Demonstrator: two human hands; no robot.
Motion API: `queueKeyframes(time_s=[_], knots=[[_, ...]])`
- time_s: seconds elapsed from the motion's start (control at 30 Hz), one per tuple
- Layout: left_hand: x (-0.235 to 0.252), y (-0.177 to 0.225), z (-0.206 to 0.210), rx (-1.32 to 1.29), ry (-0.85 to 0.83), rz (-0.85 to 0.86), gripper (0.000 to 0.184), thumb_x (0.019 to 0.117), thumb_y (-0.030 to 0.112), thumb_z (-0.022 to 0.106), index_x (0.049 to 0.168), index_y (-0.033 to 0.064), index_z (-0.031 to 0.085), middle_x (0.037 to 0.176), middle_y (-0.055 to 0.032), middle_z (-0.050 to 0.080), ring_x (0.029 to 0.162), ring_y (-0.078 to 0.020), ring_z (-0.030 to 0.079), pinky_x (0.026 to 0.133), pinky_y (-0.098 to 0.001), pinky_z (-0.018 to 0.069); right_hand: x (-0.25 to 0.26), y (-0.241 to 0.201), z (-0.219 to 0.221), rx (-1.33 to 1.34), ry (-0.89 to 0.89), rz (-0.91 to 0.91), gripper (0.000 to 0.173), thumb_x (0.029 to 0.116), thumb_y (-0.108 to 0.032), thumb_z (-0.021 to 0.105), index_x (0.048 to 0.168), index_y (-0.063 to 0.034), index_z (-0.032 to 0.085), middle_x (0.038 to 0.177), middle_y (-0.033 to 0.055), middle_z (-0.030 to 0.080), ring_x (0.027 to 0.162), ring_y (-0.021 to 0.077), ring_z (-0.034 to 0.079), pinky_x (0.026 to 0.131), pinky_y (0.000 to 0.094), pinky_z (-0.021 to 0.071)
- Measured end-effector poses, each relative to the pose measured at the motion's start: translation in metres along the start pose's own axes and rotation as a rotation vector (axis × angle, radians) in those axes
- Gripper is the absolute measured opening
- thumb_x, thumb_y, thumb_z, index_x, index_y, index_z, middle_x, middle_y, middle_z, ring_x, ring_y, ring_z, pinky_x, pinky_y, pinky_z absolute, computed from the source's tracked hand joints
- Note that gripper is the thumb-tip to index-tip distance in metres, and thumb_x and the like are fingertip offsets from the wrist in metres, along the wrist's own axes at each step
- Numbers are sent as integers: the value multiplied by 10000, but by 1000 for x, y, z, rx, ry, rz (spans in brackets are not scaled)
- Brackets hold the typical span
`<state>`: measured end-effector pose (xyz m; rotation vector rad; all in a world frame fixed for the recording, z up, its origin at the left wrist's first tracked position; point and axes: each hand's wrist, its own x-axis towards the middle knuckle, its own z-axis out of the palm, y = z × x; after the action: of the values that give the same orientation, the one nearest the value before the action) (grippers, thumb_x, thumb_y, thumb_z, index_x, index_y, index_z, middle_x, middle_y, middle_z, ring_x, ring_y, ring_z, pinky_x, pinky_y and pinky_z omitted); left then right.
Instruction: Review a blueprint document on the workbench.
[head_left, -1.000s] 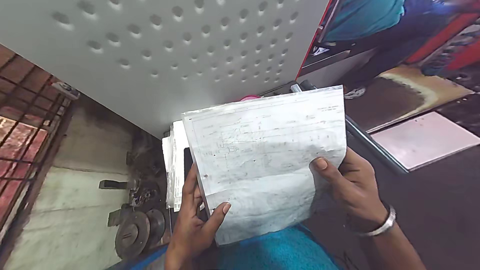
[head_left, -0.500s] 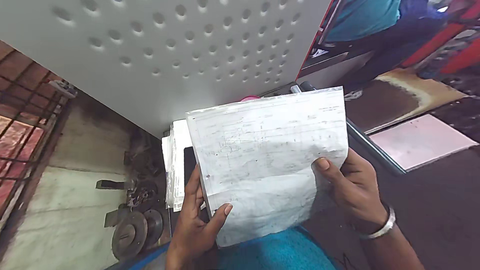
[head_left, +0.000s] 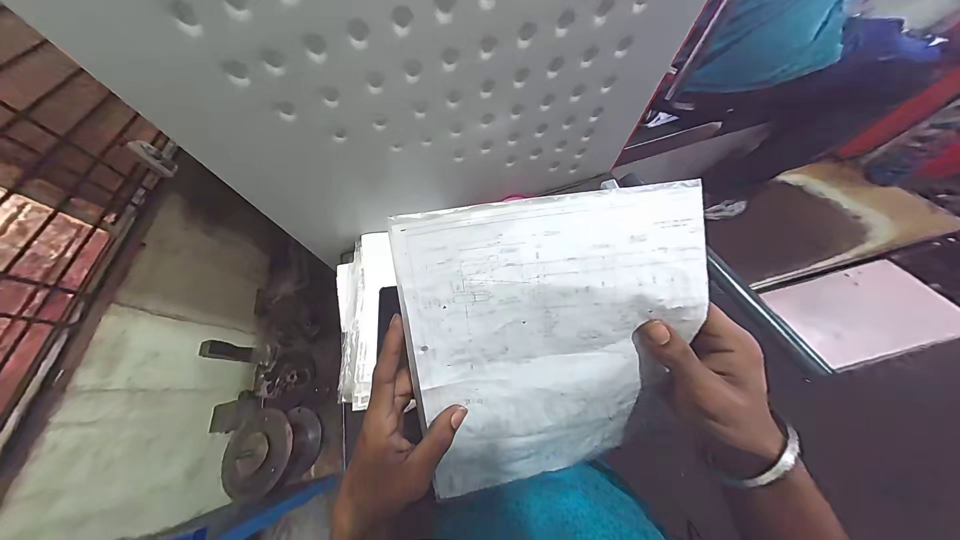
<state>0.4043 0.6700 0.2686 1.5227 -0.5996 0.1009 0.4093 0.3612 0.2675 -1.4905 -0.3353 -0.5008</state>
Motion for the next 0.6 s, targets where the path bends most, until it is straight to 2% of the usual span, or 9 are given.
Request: queueKeyframes(time_s=[0.13,0.3,0.43,0.5,0.6], knots=[[-2,1,1,9,25,13,993,912,67,748,1641,347,134,1465,36,576,1139,-129,692,927,-281,613,0,0,0,-1,-6,-4,239,1028,-293,623,1253,-219,654,1084,-131,745,945,1,713,846,178,602],[-3,1,3,17,56,24,949,903,85,766,1620,364,211,1538,62,500,1156,-108,679,922,-255,608,0,-1,0,-13,-10,-9,239,1031,-293,617,1256,-219,648,1082,-140,742,946,-6,710,845,171,599],[-3,0,3,-23,31,26,930,903,72,758,1613,347,223,1465,58,575,1159,-114,680,942,-266,601,-1,-2,-1,-6,-5,-8,238,1029,-288,619,1254,-218,654,1088,-139,743,947,-6,711,850,176,602],[-2,-1,4,-43,32,45,880,904,70,756,1590,312,260,1427,63,607,1174,-107,673,967,-266,590,-2,-1,-2,-6,2,-13,238,1031,-285,618,1257,-216,649,1082,-137,744,943,-3,712,846,178,603],[-3,-1,6,-46,49,50,816,903,80,762,1543,313,313,1386,89,636,1192,-90,662,996,-261,571,-2,-2,-2,-14,0,-23,242,1032,-290,614,1262,-223,648,1094,-147,741,955,-10,708,854,172,598]])
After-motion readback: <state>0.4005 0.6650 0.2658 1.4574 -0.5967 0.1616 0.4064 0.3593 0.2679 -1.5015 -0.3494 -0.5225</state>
